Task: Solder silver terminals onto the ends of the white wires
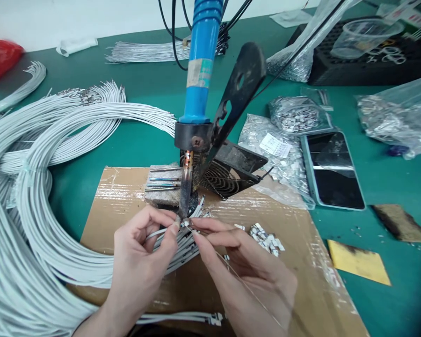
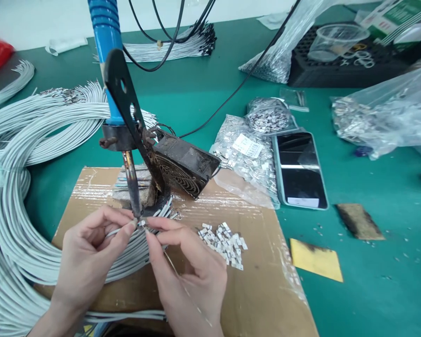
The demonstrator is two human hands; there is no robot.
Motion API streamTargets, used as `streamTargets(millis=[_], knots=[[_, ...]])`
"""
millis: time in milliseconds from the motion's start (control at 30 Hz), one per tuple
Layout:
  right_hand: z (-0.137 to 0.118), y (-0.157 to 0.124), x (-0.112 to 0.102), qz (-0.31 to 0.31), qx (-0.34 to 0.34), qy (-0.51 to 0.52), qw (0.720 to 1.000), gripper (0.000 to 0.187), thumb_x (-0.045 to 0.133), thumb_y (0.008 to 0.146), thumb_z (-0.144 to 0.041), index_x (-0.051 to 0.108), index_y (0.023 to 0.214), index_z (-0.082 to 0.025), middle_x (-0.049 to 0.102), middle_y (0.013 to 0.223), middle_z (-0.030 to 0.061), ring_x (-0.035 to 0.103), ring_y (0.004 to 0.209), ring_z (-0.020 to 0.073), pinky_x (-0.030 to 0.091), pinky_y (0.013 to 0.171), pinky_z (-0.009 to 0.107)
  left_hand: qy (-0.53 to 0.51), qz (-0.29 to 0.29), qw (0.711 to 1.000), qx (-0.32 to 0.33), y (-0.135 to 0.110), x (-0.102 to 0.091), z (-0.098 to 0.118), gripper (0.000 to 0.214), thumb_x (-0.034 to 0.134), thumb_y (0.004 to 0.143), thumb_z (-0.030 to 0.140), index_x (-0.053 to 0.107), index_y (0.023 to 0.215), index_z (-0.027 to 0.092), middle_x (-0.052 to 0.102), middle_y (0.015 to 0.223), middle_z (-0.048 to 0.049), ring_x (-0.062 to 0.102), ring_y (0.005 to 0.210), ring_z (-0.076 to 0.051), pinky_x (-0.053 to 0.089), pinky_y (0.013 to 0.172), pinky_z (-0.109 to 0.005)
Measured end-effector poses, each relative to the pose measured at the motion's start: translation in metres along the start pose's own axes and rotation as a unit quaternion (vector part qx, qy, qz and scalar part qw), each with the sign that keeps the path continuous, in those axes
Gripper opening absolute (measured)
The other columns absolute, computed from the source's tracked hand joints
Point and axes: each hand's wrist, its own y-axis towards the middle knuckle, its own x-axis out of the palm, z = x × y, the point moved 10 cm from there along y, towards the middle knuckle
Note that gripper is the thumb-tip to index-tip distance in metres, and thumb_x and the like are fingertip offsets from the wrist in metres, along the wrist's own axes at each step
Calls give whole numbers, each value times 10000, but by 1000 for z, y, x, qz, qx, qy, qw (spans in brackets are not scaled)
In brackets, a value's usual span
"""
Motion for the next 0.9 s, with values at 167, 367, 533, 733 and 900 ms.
streamTargets(millis=[167,367,533,733,900], knots=[[1,0,3,-8,1,1,1000,171,795,912,-196,739,761,-252,859,992,24,805,864,184,632,813,276,13,-11,1000,5,1,-1,0,151,792,798,71,763,738,207,818,857,18,779,752,-74,567,698,-65],[4,0,3,-13,8,-1,1000,187,786,910,-180,732,738,-231,859,982,52,813,853,200,640,785,295,1,24,1000,-7,1,-3,2,120,803,718,92,753,672,191,807,774,11,768,701,-80,568,658,-60],[6,-1,4,-9,32,17,999,197,788,912,-197,721,731,-240,854,978,44,810,870,192,635,790,280,-15,32,999,-6,1,-1,3,123,801,711,92,745,658,188,802,755,12,771,696,-81,572,670,-61],[11,-3,-9,29,17,-42,999,91,714,982,-246,695,898,-274,821,933,-15,781,862,149,600,781,221,-27,23,999,-32,-10,-1,-12,122,803,776,114,746,702,192,812,814,-4,768,734,-94,573,686,-88],[4,-6,-1,-45,-52,-160,985,224,629,1032,-249,698,819,-254,694,741,-32,635,682,144,508,659,241,-20,-16,997,-66,-30,3,-29,125,784,854,176,744,739,206,796,856,-12,738,729,-109,555,646,-130]])
